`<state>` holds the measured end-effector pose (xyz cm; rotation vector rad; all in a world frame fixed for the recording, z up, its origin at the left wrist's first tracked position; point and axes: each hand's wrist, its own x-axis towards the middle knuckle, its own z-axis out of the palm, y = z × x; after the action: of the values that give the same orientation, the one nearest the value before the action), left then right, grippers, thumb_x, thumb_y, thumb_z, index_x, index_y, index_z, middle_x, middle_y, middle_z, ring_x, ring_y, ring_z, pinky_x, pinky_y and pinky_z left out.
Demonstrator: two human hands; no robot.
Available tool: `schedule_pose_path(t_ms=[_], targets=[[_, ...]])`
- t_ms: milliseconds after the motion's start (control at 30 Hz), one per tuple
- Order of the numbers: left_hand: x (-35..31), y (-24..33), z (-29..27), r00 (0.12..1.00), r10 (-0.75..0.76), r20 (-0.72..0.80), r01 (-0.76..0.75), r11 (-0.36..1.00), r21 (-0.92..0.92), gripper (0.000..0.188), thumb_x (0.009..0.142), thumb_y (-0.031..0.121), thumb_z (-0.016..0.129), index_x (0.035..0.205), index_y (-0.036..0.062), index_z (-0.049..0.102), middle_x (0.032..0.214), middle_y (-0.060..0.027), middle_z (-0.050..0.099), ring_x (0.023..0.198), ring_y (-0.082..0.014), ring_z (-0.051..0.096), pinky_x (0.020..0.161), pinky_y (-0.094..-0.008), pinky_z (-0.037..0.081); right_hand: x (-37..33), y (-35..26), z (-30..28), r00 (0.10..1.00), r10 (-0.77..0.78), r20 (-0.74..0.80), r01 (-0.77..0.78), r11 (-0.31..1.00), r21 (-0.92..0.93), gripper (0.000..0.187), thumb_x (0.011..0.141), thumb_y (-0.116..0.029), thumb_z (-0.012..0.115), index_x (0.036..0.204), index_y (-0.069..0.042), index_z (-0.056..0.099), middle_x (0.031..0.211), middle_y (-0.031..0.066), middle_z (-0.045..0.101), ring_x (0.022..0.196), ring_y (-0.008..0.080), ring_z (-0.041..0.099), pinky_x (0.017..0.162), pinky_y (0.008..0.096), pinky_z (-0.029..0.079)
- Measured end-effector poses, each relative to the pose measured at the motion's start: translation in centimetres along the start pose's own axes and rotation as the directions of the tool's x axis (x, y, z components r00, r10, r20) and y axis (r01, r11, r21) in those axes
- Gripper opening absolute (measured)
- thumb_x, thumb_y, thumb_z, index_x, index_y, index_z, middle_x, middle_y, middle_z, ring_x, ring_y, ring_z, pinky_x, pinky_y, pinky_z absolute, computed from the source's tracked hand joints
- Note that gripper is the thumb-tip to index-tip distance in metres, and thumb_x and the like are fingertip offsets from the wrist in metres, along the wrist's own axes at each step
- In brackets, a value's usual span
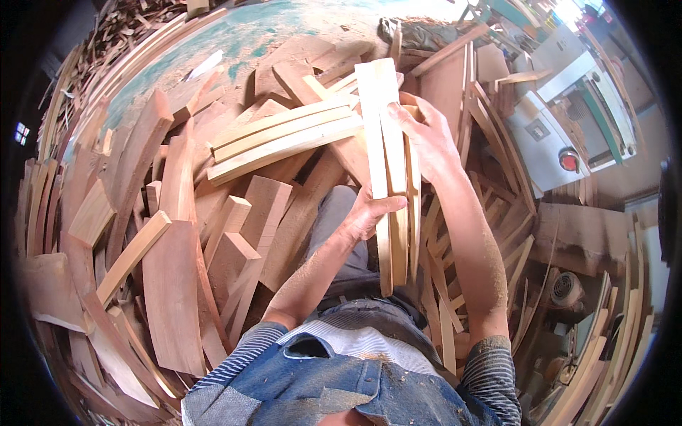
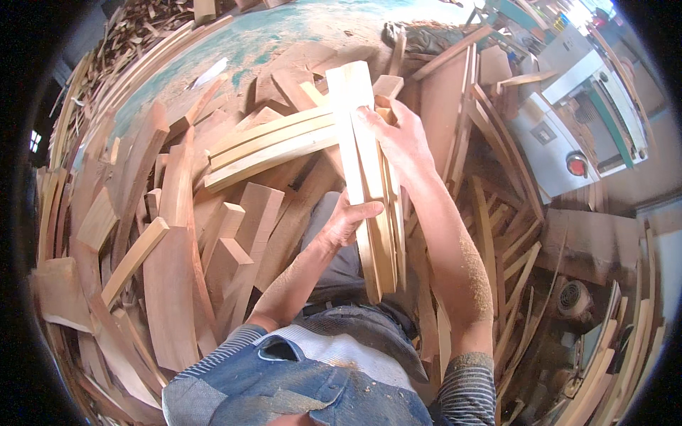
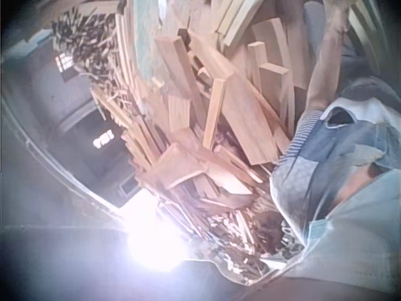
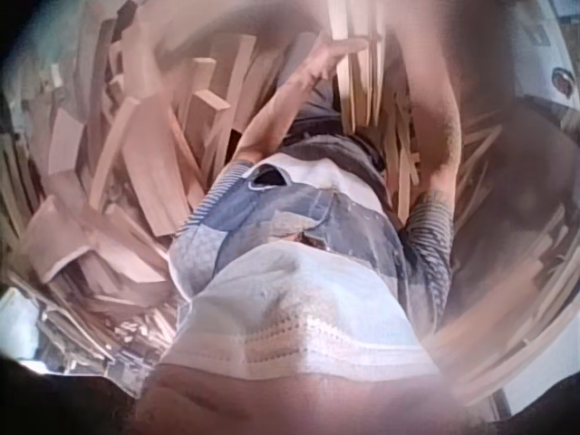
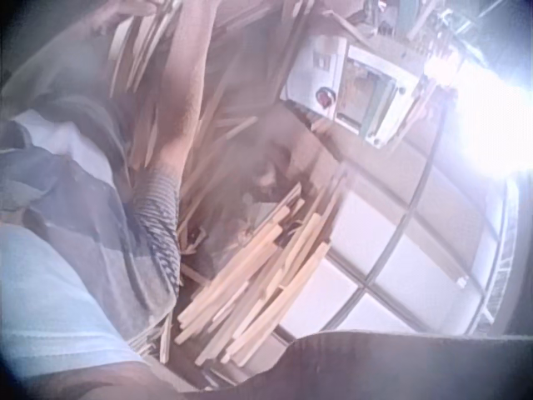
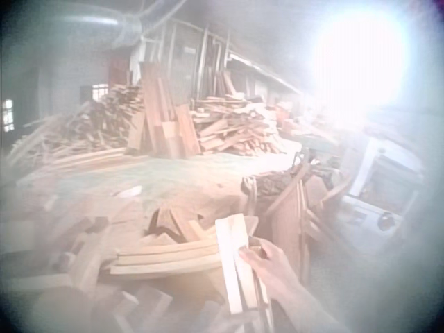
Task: The person sorts through a pile of wood strips by hand, picking them up one at a time and placing them into a separate organized stack.
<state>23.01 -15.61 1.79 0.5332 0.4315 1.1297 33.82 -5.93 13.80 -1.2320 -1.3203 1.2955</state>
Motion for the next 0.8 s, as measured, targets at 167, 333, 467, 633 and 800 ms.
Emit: schedule_pose_path(t_ms=[167, 333, 467, 633, 800], targets=[[0.4, -1.2, -2.8, 0.998, -0.017, 0.057, 0.02, 0.998, -0.054, 0.054, 0.079, 0.024, 0.084, 0.123, 0.0016, 0.063, 0.1, -0.0156, 0.073, 0.09, -0.027, 0.074, 0.08, -0.0411, 0.064, -1.9, 3.8, -0.4, 0.999, -0.008, 0.034, 0.003, 0.992, 0.129, 0.066, 0.096, -0.025, 0.075, 0.149, 0.003, 0.047, 0.139, 0.0184, 0.06, 0.123, 0.0221, 0.061, 0.1, 0.0347, 0.051], [0.5, -0.4, -4.1, 0.999, -0.029, 0.033, 0.033, 0.989, -0.144, 0.051, 0.077, 0.021, 0.085, 0.12, 0.0017, 0.064, 0.099, -0.0163, 0.073, 0.088, -0.0285, 0.074, 0.081, -0.0404, 0.062, -10.2, 10.2, -9.0, 0.945, 0.213, 0.249, -0.185, 0.974, -0.132, 0.066, 0.097, -0.025, 0.075, 0.151, 0.0, 0.047, 0.141, 0.0166, 0.06, 0.131, 0.0242, 0.057, 0.11, 0.0391, 0.046], [0.6, -0.2, -6.0, 0.999, -0.034, 0.01, 0.035, 0.982, -0.183, 0.054, 0.079, 0.031, 0.08, 0.12, 0.0016, 0.064, 0.105, -0.0183, 0.072, 0.095, -0.0301, 0.073, 0.086, -0.0432, 0.061, -20.3, 15.7, -10.5, 0.891, 0.411, 0.194, -0.321, 0.871, -0.371, 0.058, 0.098, -0.023, 0.073, 0.147, 0.002, 0.052, 0.135, 0.0094, 0.063, 0.124, 0.0184, 0.06, 0.104, 0.0348, 0.05], [1.3, -0.5, -6.2, 0.999, 0.033, -0.004, -0.033, 0.968, -0.25, 0.047, 0.084, 0.025, 0.082, 0.12, 0.0015, 0.063, 0.107, -0.0202, 0.072, 0.09, -0.0291, 0.075, 0.082, -0.0417, 0.064, -24.6, 15.2, -6.7, 0.889, 0.458, -0.01, -0.455, 0.88, -0.139, 0.036, 0.101, -0.018, 0.061, 0.129, 0.004, 0.068, 0.112, 0.0019, 0.07, 0.104, 0.0126, 0.062, 0.092, 0.0278, 0.049], [0.3, 0.3, -5.7, 0.987, -0.012, -0.161, -0.028, 0.969, -0.246, 0.052, 0.083, 0.029, 0.082, 0.121, -0.0014, 0.063, 0.109, -0.0197, 0.072, 0.091, -0.0283, 0.074, 0.081, -0.0421, 0.064, -24.8, 15.9, -5.8, 0.908, 0.406, -0.106, -0.418, 0.895, -0.153, 0.032, 0.102, -0.017, 0.059, 0.124, 0.004, 0.069, 0.105, 0.0031, 0.071, 0.094, 0.0116, 0.062, 0.084, 0.0268, 0.05]])
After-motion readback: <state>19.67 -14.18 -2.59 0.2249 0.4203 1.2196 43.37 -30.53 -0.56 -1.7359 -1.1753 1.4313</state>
